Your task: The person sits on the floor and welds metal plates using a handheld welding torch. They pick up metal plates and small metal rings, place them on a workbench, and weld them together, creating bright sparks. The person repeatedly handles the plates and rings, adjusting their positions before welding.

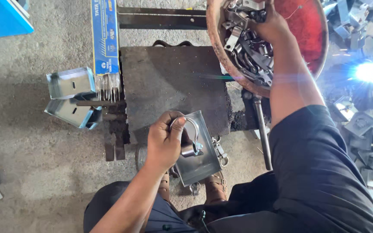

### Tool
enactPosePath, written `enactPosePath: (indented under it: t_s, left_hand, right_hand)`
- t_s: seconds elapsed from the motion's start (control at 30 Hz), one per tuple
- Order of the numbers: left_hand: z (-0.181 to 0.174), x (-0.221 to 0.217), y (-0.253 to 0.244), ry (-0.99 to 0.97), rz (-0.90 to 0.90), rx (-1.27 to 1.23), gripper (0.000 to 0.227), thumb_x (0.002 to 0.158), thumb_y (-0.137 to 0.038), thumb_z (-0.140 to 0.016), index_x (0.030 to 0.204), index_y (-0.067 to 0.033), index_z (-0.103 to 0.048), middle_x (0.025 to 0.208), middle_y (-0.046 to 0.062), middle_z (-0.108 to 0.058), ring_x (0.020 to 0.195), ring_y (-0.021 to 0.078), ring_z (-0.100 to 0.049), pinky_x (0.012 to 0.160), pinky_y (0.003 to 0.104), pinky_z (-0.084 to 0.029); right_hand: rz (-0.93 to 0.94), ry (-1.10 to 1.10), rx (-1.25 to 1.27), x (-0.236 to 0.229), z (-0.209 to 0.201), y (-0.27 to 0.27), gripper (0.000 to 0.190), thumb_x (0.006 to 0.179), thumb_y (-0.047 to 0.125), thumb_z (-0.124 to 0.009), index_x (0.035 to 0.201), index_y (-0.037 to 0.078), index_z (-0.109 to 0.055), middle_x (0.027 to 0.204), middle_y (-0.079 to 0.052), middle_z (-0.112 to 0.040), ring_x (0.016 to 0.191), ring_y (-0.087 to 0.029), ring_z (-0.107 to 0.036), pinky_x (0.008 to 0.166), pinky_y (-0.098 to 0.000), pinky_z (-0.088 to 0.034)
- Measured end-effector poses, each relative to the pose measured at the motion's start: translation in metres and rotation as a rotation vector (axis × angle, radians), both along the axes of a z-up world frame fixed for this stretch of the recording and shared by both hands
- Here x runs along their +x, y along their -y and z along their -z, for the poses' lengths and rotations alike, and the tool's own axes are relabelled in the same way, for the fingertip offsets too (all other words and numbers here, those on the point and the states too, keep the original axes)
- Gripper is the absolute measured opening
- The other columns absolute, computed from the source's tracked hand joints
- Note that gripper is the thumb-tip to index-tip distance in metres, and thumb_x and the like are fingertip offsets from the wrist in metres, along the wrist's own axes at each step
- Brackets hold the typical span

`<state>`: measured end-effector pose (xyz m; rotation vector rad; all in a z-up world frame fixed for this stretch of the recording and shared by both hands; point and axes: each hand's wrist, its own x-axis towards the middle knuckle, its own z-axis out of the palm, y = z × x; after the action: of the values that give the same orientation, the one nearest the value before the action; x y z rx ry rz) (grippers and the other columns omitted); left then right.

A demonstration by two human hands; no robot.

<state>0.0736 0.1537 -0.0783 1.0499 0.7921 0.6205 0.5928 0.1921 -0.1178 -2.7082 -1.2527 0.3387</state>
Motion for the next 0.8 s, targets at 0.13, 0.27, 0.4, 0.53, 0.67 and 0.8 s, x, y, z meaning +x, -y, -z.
enactPosePath:
  t_s: [0.13,0.27,0.4,0.53,0.67,0.8]
  left_hand:
    - [-0.005,0.003,-0.003,0.035,0.022,0.031,0.020,0.103,-0.022,-0.065,0.099,-0.0025,-0.067,0.066,-0.005,-0.058,0.058,0.0025,-0.051,0.051,0.023,-0.046]
    - [-0.006,0.006,0.001,0.065,0.014,0.034,0.019,0.102,-0.022,-0.064,0.100,-0.0030,-0.067,0.065,-0.005,-0.058,0.056,0.0017,-0.054,0.050,0.022,-0.050]
    - [-0.007,0.006,0.004,0.114,0.029,0.034,0.019,0.103,-0.021,-0.063,0.101,-0.0025,-0.066,0.066,-0.005,-0.058,0.056,0.0013,-0.054,0.050,0.022,-0.051]
    - [-0.007,0.003,0.007,0.109,0.031,0.083,0.019,0.103,-0.021,-0.064,0.102,-0.0023,-0.067,0.068,-0.005,-0.060,0.056,0.0021,-0.056,0.050,0.022,-0.049]
    - [-0.003,0.002,0.005,0.062,0.028,0.116,0.018,0.103,-0.021,-0.064,0.101,-0.0031,-0.067,0.067,-0.004,-0.061,0.055,0.0027,-0.057,0.049,0.023,-0.048]
    - [-0.007,0.004,0.002,0.014,0.020,0.171,0.018,0.103,-0.022,-0.065,0.099,-0.0041,-0.069,0.068,-0.004,-0.061,0.057,0.0027,-0.057,0.051,0.023,-0.048]
  right_hand:
    - [-0.127,-0.023,0.038,-0.012,-0.003,0.004,0.121,0.091,0.064,-0.075,0.169,0.014,0.003,0.149,-0.030,-0.053,0.133,-0.045,-0.056,0.109,-0.0452,-0.045]
    - [-0.017,-0.107,-0.046,-0.041,-0.014,0.012,0.125,0.086,0.066,-0.074,0.168,0.017,0.006,0.137,-0.028,-0.065,0.133,-0.042,-0.059,0.112,-0.0423,-0.044]
    - [-0.135,-0.097,-0.039,-0.080,-0.041,0.020,0.122,0.091,0.064,-0.074,0.167,0.014,0.007,0.141,-0.034,-0.057,0.131,-0.048,-0.055,0.110,-0.0450,-0.042]
    - [-0.086,-0.019,-0.197,-0.120,-0.059,0.032,0.114,0.091,0.056,-0.069,0.168,0.011,0.001,0.131,-0.036,-0.062,0.126,-0.050,-0.059,0.109,-0.0490,-0.045]
    - [-0.314,0.071,0.081,-0.152,-0.070,0.050,0.098,0.106,0.053,-0.064,0.167,0.003,-0.006,0.136,-0.038,-0.058,0.121,-0.055,-0.058,0.101,-0.0543,-0.048]
    - [-0.307,0.119,0.143,-0.188,-0.088,0.060,0.091,0.105,0.045,-0.062,0.169,0.006,-0.011,0.129,-0.037,-0.063,0.120,-0.052,-0.062,0.102,-0.0527,-0.049]
